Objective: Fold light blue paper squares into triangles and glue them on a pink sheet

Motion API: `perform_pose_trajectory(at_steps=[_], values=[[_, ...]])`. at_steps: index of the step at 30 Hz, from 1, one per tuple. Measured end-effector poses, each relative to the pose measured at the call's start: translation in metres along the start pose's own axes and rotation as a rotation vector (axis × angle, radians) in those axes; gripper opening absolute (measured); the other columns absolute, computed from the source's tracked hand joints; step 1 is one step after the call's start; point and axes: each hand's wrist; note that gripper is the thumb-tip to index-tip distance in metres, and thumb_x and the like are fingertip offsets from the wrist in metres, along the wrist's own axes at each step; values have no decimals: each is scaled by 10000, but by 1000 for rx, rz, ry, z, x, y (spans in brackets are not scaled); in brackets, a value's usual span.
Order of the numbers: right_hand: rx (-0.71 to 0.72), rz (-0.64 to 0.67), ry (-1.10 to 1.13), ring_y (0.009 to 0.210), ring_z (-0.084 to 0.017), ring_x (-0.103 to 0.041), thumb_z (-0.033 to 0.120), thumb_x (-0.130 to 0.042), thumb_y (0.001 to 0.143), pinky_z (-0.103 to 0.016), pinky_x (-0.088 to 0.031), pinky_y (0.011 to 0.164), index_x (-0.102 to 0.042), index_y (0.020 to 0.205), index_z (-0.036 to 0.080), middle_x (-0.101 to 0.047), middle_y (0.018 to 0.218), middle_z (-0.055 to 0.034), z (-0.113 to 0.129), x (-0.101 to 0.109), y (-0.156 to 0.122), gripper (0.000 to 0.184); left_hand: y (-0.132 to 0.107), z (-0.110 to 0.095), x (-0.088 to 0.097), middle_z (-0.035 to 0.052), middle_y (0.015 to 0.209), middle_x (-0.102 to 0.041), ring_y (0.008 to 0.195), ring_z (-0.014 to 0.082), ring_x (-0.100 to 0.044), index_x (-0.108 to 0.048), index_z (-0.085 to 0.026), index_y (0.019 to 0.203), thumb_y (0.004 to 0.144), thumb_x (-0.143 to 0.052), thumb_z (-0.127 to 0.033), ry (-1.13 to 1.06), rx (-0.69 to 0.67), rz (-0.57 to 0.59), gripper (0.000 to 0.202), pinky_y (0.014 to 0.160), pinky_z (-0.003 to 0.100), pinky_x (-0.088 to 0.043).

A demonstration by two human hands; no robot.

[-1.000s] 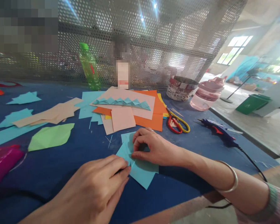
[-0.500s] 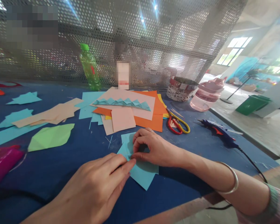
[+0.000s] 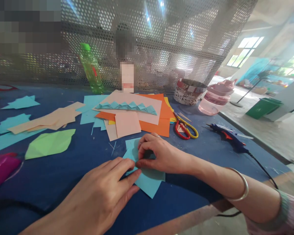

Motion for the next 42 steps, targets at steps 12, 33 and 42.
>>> perform_pose_trajectory(at_steps=[12,33,42], values=[[7,3,-18,925,-163,-603,201,-800,879,-326,-513,867,-705,831,145,-633,1020,-62,0,1,0,120,10,-4,4,65,894,-736,705,201,-706,-758,-206,959,1083,-306,-197,56,-27,-111,468,609,331,-606],[-20,4,19,923,-161,-601,136,-786,872,-289,-481,848,-657,885,160,-652,987,-38,-12,11,6,133,3,-3,-2,35,1008,-743,794,175,-711,-741,-231,994,1088,-334,-202,54,-15,-137,419,755,312,-575],[-76,28,-11,997,-192,-599,311,-908,777,-309,-475,881,-640,954,169,-643,1050,-48,-4,11,3,352,9,-6,1,42,931,-736,718,161,-681,-742,-215,924,1084,-320,-183,38,-13,-189,453,694,292,-552]])
Point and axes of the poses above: each hand's wrist, its own y-axis towards the middle knuckle, its own x-axis out of the back of the hand, z = x × y
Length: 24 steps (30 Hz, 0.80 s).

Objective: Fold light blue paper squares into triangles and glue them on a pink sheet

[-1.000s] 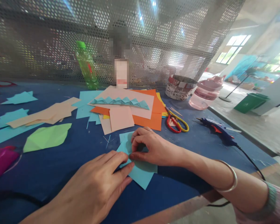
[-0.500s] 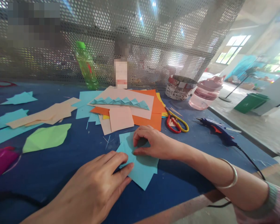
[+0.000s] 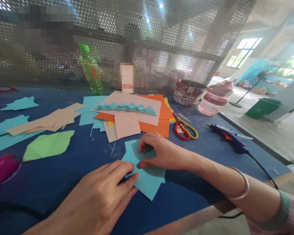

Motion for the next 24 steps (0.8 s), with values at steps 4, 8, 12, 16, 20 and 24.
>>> perform_pose_trajectory(at_steps=[4,8,12,16,20,24], values=[[-6,-1,12,984,-190,-602,246,-863,821,-304,-477,859,-645,972,165,-647,1034,-45,-5,4,2,277,-5,1,0,42,1002,-730,787,164,-690,-731,-218,970,1067,-375,-177,-52,18,45,372,713,286,-558],[17,-5,23,1006,-195,-609,232,-847,833,-323,-488,889,-649,972,168,-655,1061,-55,-5,2,2,250,-8,3,2,39,1041,-723,865,172,-703,-728,-220,989,1035,-438,-144,-98,10,117,304,772,288,-574],[-15,-16,12,1080,-234,-606,359,-944,713,-380,-496,943,-646,1058,181,-658,1143,-76,-3,0,0,490,-7,3,2,47,988,-718,811,175,-693,-725,-205,973,1040,-424,-138,-114,8,96,316,712,293,-572],[-32,-57,47,1088,-220,-626,231,-860,817,-361,-499,946,-640,1166,147,-666,1184,-102,-9,-2,2,421,-8,4,1,41,1015,-705,835,167,-693,-709,-210,987,1038,-445,-133,-135,13,144,279,742,291,-573],[71,-91,53,1066,-192,-634,63,-630,949,-331,-494,942,-701,1174,128,-674,1143,-108,-16,-6,5,245,-9,5,1,37,1028,-701,847,170,-692,-703,-220,965,1047,-431,-147,-140,36,146,293,752,299,-570],[128,-127,67,940,-159,-635,147,-592,999,-287,-497,838,-735,1096,139,-680,1066,-91,-17,-10,7,173,-9,4,0,40,1019,-708,836,165,-695,-718,-212,959,1047,-440,-148,-132,11,115,299,745,289,-567]])
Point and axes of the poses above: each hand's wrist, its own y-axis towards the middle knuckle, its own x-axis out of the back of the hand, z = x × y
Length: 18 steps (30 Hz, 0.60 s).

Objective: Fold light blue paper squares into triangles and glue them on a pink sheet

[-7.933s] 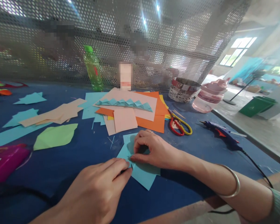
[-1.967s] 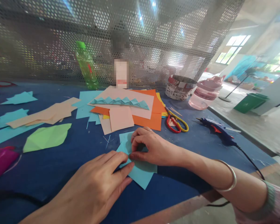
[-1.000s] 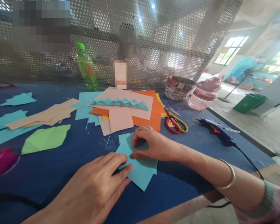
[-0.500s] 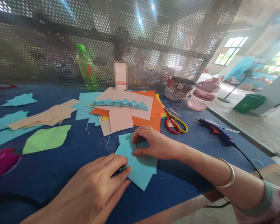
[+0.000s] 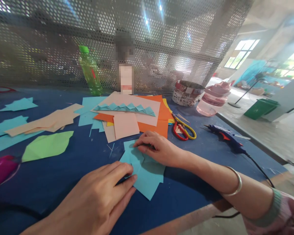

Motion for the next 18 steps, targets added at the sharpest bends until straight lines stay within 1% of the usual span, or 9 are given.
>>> perform_pose_trajectory(at_steps=[3,5,7,10,12,14,18], values=[[-69,-61,27,837,-135,-609,219,-710,933,-254,-471,758,-717,961,151,-679,955,-42,3,-2,0,74,0,-2,0,46,1017,-715,843,165,-698,-733,-214,942,1061,-409,-155,8,50,-17,350,762,298,-571],[-119,-98,74,765,-113,-581,207,-717,903,-237,-451,717,-690,889,162,-663,864,-2,5,-4,0,55,0,-2,0,47,1014,-719,847,163,-700,-734,-214,932,1062,-406,-151,5,58,-22,358,774,300,-576],[-140,-125,127,719,-98,-565,155,-689,868,-223,-440,685,-665,896,171,-637,807,28,6,-4,-1,41,0,0,1,48,1023,-725,850,164,-703,-735,-214,949,1052,-424,-149,6,27,-27,334,777,298,-581],[-111,-144,159,674,-86,-539,79,-633,787,-209,-426,644,-641,1043,188,-594,796,56,7,-3,-3,278,0,4,1,46,1045,-728,860,169,-709,-746,-218,997,1035,-459,-154,24,6,-26,297,798,300,-590],[-92,-130,153,630,-76,-501,56,-589,752,-204,-412,616,-630,1110,194,-562,785,68,8,-2,-5,385,0,5,1,49,1044,-725,860,172,-713,-753,-214,1006,1027,-467,-151,33,17,-33,294,796,300,-594],[-102,-92,142,596,-75,-468,57,-560,743,-203,-393,587,-643,1061,188,-534,733,76,10,0,-6,353,0,7,0,56,1021,-724,842,179,-714,-758,-203,983,1026,-458,-148,41,26,-48,308,767,305,-596],[-163,-3,152,568,-82,-464,89,-557,757,-204,-368,551,-652,863,183,-531,629,77,17,2,-6,171,0,10,0,54,1022,-723,841,189,-712,-751,-204,962,1038,-457,-170,71,37,-19,305,749,332,-591]])
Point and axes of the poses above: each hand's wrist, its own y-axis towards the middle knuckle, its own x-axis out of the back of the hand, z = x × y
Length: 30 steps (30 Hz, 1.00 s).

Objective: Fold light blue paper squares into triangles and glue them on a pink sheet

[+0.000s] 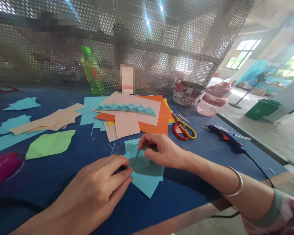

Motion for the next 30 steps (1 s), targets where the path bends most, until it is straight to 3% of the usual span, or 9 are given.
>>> perform_pose_trajectory(at_steps=[3,7,10,13,19,23,25,27,30], values=[[-39,61,12,580,-86,-515,85,-563,764,-202,-393,566,-670,799,173,-595,639,57,6,-2,-2,143,1,3,3,55,1032,-736,884,211,-724,-750,-201,951,1040,-468,-193,56,4,-43,296,775,355,-592],[-22,104,-19,572,-83,-508,48,-525,771,-195,-386,562,-730,841,174,-624,655,52,11,-2,-5,251,4,6,6,51,1006,-757,899,220,-739,-763,-201,966,1041,-456,-213,81,20,-108,316,816,366,-597],[43,143,-44,545,-75,-465,-4,-472,749,-189,-375,554,-749,896,184,-613,654,61,9,-1,-6,366,2,9,3,54,1043,-755,927,225,-739,-761,-213,1032,1041,-489,-291,32,72,-62,283,804,354,-605],[126,153,-58,582,-80,-513,-27,-476,714,-186,-411,588,-747,947,185,-633,702,52,6,-1,-7,416,-2,13,-1,58,1108,-736,968,234,-728,-744,-232,1101,1041,-510,-378,-33,134,4,281,797,351,-607],[306,141,-152,847,-150,-646,4,-583,784,-251,-499,765,-735,1096,185,-709,932,-22,-2,3,-3,392,-6,17,-5,51,1153,-726,1056,238,-699,-698,-251,1135,1061,-478,-360,-79,181,71,256,853,351,-590],[351,160,-141,889,-140,-642,-21,-684,795,-255,-514,809,-783,954,181,-649,969,-28,-7,7,0,276,-5,18,-5,71,1182,-719,1086,261,-692,-662,-236,1180,1054,-497,-369,-34,157,57,247,845,363,-598],[369,169,-141,866,-134,-629,0,-744,788,-251,-515,793,-794,868,182,-622,948,-19,-6,8,-1,205,-4,16,-3,89,1195,-701,1069,257,-688,-648,-219,1200,1048,-510,-339,-14,134,27,238,842,364,-593],[381,224,-127,878,-136,-634,34,-784,795,-257,-519,812,-799,843,176,-625,946,-19,-4,10,-2,152,-2,13,-1,72,1143,-698,1021,226,-681,-674,-221,1108,1039,-498,-224,-30,101,15,189,844,348,-572],[363,339,-67,895,-137,-653,129,-818,836,-266,-527,864,-803,873,169,-653,944,-21,0,14,-2,57,0,8,4,28,1009,-713,928,167,-672,-704,-223,967,995,-420,-36,-114,39,39,341,826,300,-544]])
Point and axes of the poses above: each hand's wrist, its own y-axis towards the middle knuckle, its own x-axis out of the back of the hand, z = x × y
